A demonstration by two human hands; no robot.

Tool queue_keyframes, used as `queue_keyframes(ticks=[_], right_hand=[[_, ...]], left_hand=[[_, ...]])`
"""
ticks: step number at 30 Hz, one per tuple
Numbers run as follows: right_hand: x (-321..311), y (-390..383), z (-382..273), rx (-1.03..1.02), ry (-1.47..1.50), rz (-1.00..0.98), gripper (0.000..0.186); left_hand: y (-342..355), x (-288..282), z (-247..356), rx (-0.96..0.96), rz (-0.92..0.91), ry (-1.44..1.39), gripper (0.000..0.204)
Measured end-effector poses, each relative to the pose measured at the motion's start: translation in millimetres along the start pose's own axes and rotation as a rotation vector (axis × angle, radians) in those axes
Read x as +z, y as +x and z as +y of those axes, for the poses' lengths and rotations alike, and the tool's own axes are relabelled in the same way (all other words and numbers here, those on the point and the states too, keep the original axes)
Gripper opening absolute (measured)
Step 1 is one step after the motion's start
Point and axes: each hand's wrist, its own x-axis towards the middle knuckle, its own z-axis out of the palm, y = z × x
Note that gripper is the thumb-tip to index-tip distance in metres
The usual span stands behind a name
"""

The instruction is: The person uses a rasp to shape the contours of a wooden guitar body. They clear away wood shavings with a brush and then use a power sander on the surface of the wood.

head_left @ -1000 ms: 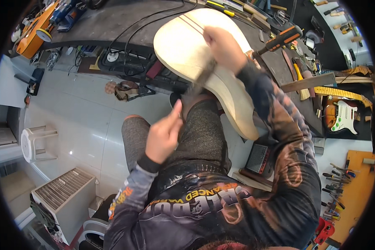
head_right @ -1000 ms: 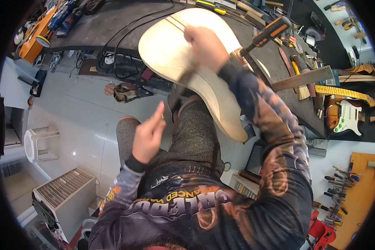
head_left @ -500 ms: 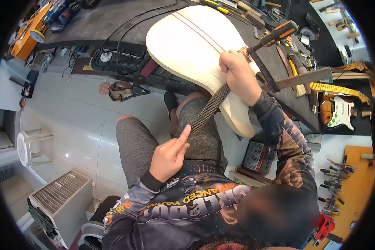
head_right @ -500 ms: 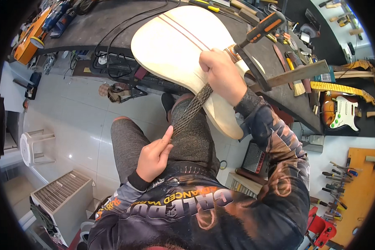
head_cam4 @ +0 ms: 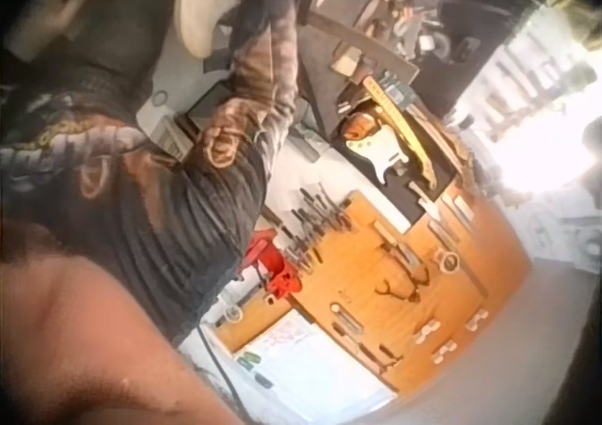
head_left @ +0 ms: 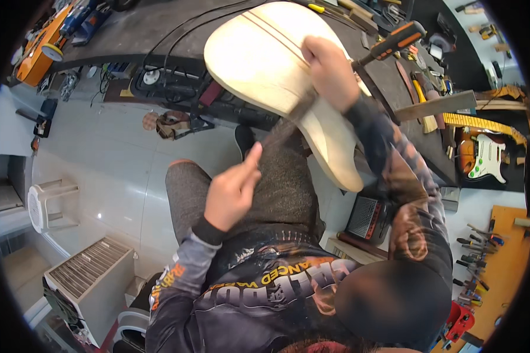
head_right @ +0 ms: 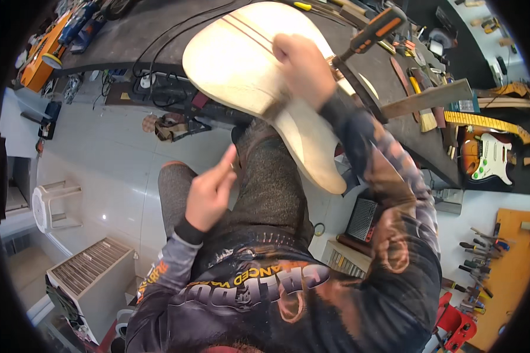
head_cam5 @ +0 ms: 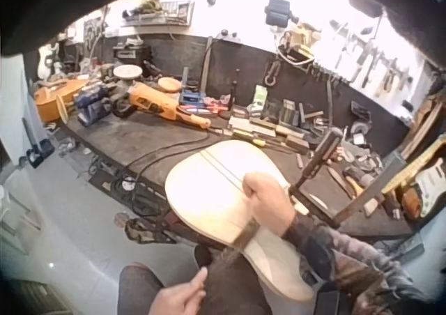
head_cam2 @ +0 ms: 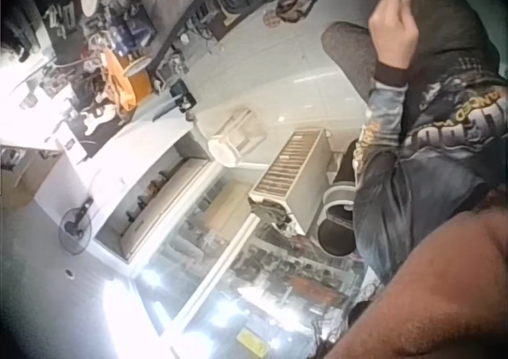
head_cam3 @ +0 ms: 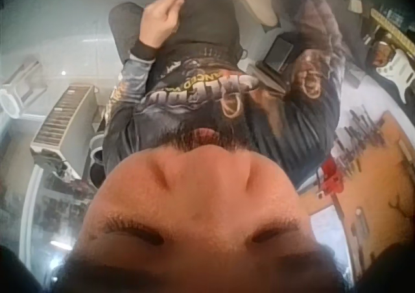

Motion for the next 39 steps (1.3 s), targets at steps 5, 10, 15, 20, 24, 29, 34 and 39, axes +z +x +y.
queue_keyframes(ticks=[5,10,15,20,24,29,34,39], right_hand=[[12,11,10,-0.019,-0.032,-0.034,0.004],[-21,-51,-14,0.023,-0.056,-0.079,0.005],[-3,3,10,-0.095,-0.098,0.004,0.005],[-28,-65,-8,0.102,0.071,-0.162,0.006],[-25,-8,17,-0.021,-0.024,0.013,0.005],[-15,-42,-10,0.119,0.092,-0.112,0.008],[-21,-67,-20,0.041,0.097,-0.056,0.012],[-14,-7,23,-0.003,-0.022,-0.037,0.007]], left_hand=[[6,2,3,-0.075,0.008,-0.030,0.066],[-33,14,-2,0.058,-0.086,-0.076,0.068],[14,4,13,-0.142,-0.081,0.000,0.068],[-39,18,14,0.052,-0.092,-0.097,0.069],[14,13,20,-0.064,-0.099,-0.074,0.062],[-22,10,13,-0.067,-0.114,-0.139,0.065],[-48,4,10,-0.068,-0.180,-0.104,0.069],[22,7,28,-0.179,-0.113,-0.070,0.066]])
